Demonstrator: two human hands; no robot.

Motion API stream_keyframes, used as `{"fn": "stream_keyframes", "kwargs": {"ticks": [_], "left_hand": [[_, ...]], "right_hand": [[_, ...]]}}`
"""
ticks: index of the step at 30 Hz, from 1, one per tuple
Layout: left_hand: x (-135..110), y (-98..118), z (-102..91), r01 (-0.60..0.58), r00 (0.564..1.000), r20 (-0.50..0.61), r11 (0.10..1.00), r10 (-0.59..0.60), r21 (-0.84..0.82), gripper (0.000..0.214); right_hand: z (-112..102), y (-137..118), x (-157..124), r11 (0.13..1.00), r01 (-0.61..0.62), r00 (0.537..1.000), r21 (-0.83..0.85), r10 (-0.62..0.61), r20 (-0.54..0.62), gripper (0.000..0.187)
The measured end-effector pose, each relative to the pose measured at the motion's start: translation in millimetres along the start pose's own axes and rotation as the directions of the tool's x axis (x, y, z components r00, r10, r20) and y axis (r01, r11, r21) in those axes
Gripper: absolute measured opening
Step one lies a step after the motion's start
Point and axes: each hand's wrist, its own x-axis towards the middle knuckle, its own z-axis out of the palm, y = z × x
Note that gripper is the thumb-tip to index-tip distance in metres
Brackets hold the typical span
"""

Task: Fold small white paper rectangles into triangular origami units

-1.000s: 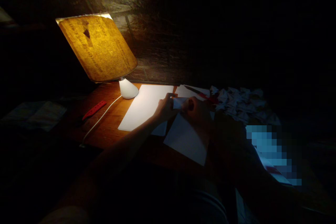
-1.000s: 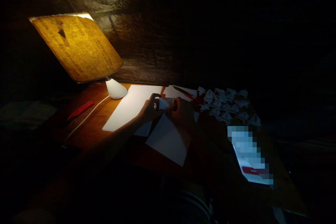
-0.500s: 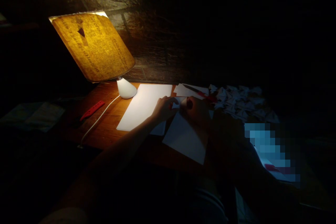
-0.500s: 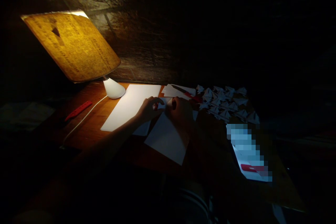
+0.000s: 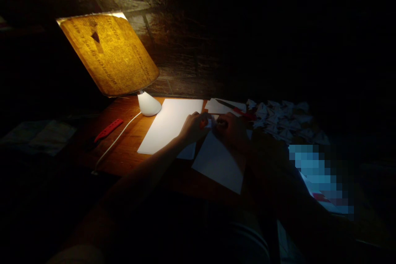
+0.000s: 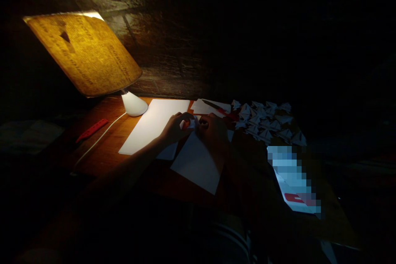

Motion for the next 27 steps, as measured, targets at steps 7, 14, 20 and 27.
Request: {"fn": "stream_keyframes", "kwargs": {"ticks": [7, 14, 20, 27], "left_hand": [[0, 1, -3.0, -0.041, 0.999, 0.002, 0.999, 0.041, 0.011, 0.036], [-2, -1, 0.0, -0.066, 0.998, 0.014, 0.997, 0.067, -0.035, 0.038], [-4, -1, 1.6, -0.039, 0.999, 0.024, 0.991, 0.042, -0.132, 0.044], [-5, 0, -2.8, -0.113, 0.991, 0.047, 0.97, 0.125, -0.214, 0.043]], "right_hand": [[-2, 5, 1, 0.999, 0.051, 0.997, 0.005, -0.052, 0.065, 0.01], [0, 10, 3, 0.995, 0.096, 0.993, 0.014, -0.097, 0.066, 0.009], [-2, 9, 3, 0.99, 0.12, 0.989, 0.075, -0.125, 0.075, 0.011], [-1, 14, 6, 0.988, 0.127, 0.986, 0.084, -0.135, 0.1, 0.008]]}}
